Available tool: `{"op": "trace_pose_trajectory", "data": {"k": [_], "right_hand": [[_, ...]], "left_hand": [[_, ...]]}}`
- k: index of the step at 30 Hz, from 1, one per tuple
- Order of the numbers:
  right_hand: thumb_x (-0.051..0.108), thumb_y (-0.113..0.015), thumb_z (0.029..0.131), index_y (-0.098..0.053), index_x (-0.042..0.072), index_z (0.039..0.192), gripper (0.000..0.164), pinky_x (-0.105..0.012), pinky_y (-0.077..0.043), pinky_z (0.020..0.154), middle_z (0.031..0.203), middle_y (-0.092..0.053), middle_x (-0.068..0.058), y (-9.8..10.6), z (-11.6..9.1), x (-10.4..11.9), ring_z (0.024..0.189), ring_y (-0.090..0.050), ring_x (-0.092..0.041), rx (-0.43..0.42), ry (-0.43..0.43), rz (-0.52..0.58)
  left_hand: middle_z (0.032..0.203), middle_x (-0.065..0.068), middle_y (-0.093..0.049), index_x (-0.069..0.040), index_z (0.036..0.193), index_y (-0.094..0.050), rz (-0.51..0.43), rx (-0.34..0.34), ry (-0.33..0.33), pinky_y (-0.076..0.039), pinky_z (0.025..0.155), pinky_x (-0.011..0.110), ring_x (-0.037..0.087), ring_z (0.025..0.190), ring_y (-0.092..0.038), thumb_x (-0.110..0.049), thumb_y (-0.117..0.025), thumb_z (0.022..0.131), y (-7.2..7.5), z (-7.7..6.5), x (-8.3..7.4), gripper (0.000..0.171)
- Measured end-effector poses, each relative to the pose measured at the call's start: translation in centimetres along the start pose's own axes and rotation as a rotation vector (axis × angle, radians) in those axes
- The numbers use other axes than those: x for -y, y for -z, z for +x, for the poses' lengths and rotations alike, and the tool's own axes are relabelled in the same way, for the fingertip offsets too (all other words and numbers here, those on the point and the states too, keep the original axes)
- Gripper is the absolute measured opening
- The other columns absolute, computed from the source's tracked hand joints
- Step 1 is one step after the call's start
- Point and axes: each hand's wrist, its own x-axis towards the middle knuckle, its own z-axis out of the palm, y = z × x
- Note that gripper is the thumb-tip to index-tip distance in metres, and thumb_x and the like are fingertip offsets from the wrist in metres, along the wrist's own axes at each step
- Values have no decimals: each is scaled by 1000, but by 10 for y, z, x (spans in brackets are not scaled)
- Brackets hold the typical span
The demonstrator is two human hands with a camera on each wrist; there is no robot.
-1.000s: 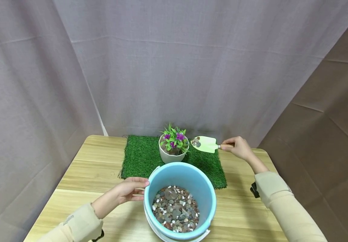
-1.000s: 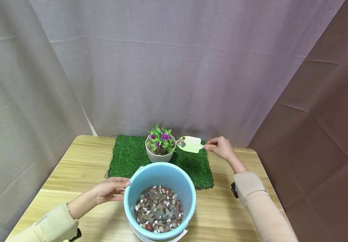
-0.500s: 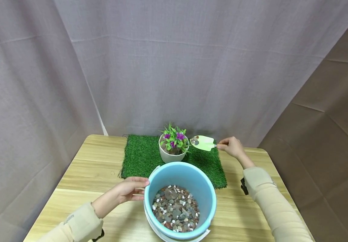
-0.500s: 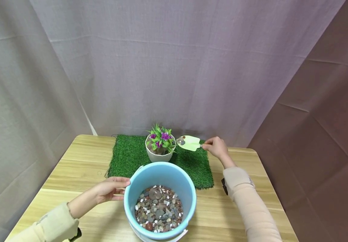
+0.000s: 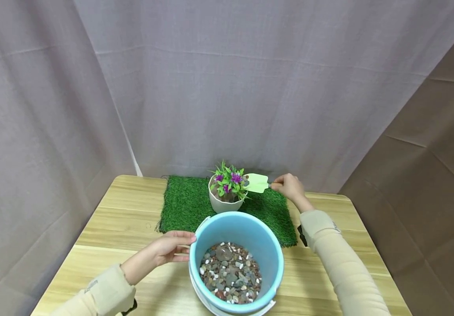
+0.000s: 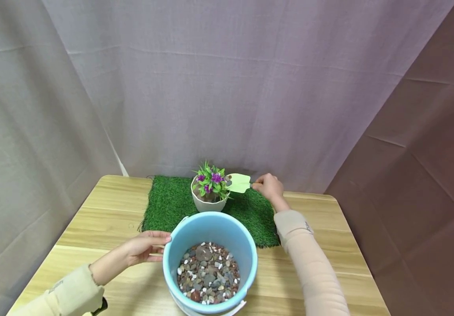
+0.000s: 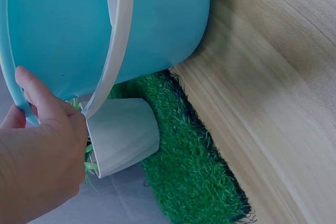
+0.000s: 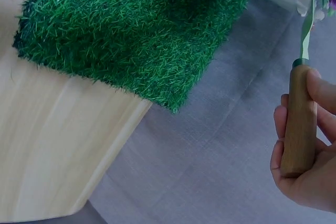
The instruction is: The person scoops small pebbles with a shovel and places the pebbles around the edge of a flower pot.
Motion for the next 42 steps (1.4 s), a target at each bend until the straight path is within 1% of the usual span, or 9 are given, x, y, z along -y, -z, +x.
{"op": "trace_pose_trajectory", "data": {"k": [5,11,14,19,22,25,28,32,42], "right_hand": [[24,-67,86,-74,7,91,20,-45,-54,70,88,-73,-10,-7,6,9,75,-65,-25,3,2,-48],[23,-66,88,-74,7,93,19,-49,-53,73,89,-73,-10,-15,12,21,79,-66,-28,-39,54,-139],[22,-67,87,-74,8,89,16,-49,-51,73,88,-73,-10,-18,14,27,80,-66,-29,-87,84,-194],[17,-72,83,-69,7,79,11,-42,-42,66,78,-66,-10,-18,15,35,74,-60,-29,-156,106,-261],[16,-73,82,-68,7,81,10,-40,-40,68,79,-64,-10,-17,14,39,78,-59,-29,-173,116,-299],[16,-73,81,-70,6,87,12,-42,-42,70,85,-65,-11,-16,14,39,83,-61,-31,-198,129,-326],[17,-73,81,-72,6,93,16,-42,-43,71,88,-67,-12,-14,13,37,84,-62,-32,-229,133,-329],[15,-72,81,-71,6,100,21,-43,-44,73,94,-68,-14,-10,11,34,87,-62,-33,-256,126,-299],[18,-69,85,-69,4,106,26,-48,-45,78,100,-68,-19,8,-6,17,92,-63,-36,-250,88,-210]], "left_hand": [[81,-3,-64,6,124,-51,0,-5,0,-61,77,27,7,74,-63,-17,-61,90,0,-1,-1,42],[80,-4,-64,6,123,-52,-10,6,-2,-61,77,27,7,74,-62,-17,-61,90,-1,1,1,40],[79,-4,-64,6,122,-53,-10,5,-2,-61,77,27,6,73,-62,-16,-61,90,-1,1,2,40],[80,-4,-64,5,123,-52,-6,6,-4,-61,77,27,6,74,-62,-16,-61,90,0,1,1,40],[79,-4,-64,5,122,-53,-5,9,-4,-61,76,26,6,73,-62,-17,-61,91,1,2,1,39],[79,-4,-64,5,122,-53,-5,10,-5,-61,76,26,6,73,-63,-17,-61,91,2,2,1,39],[79,-4,-64,5,121,-54,-5,7,-4,-61,76,26,6,73,-63,-16,-61,91,2,2,1,38],[79,-4,-64,5,120,-54,-7,3,-3,-61,76,26,6,73,-63,-16,-61,91,1,1,1,37],[78,-4,-64,4,118,-56,-7,2,-6,-61,76,27,6,73,-62,-16,-61,90,2,1,1,35]]}}
